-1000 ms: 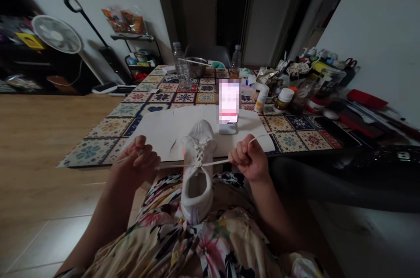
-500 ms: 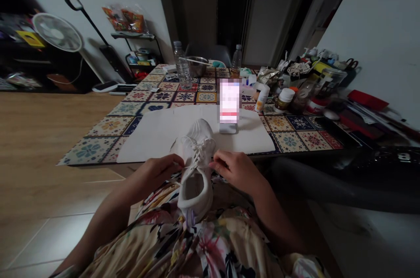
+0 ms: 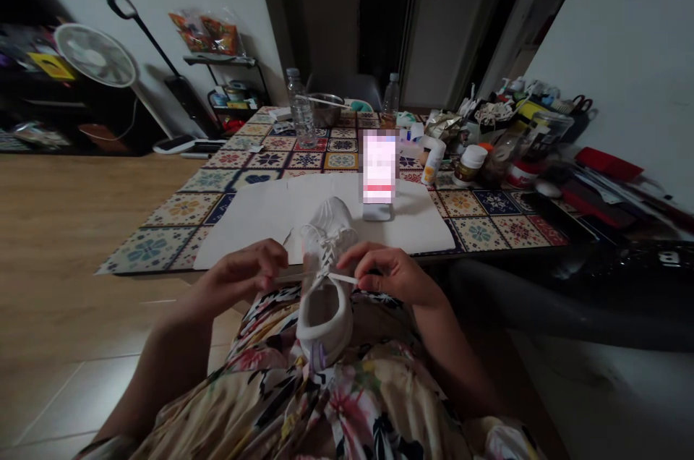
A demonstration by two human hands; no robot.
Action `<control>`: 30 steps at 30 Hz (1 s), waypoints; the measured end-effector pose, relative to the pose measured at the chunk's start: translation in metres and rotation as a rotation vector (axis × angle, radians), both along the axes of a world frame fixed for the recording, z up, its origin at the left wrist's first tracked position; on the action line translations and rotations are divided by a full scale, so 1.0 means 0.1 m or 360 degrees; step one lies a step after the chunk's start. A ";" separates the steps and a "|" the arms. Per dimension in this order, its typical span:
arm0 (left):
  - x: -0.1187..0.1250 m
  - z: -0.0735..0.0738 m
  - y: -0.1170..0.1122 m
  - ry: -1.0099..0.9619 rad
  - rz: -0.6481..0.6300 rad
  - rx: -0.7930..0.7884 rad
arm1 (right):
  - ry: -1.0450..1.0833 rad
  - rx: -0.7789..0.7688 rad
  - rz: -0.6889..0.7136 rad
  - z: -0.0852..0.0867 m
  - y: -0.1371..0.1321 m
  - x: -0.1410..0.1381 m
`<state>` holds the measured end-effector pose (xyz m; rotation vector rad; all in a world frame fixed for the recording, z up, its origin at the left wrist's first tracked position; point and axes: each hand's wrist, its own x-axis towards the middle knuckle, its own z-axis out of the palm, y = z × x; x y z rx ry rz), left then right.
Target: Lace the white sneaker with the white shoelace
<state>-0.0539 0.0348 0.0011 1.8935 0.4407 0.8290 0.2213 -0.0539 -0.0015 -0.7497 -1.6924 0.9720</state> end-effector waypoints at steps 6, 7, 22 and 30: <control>0.38 -0.11 -0.19 -0.0501 -0.0197 -0.0686 | 0.0579 -0.0286 -0.0139 -0.14 0.05 -0.35; 0.43 -0.14 -0.20 -0.0559 -0.0152 -0.0767 | 0.0619 -0.0314 -0.0180 -0.15 0.06 -0.38; 0.56 -0.14 -0.30 -0.0574 0.0066 -0.0550 | 0.0001 0.0225 -0.0616 -0.06 -0.02 -0.53; 0.62 -0.11 -0.39 -0.0591 0.0103 -0.0817 | -0.0198 0.0282 -0.0606 -0.01 -0.09 -0.54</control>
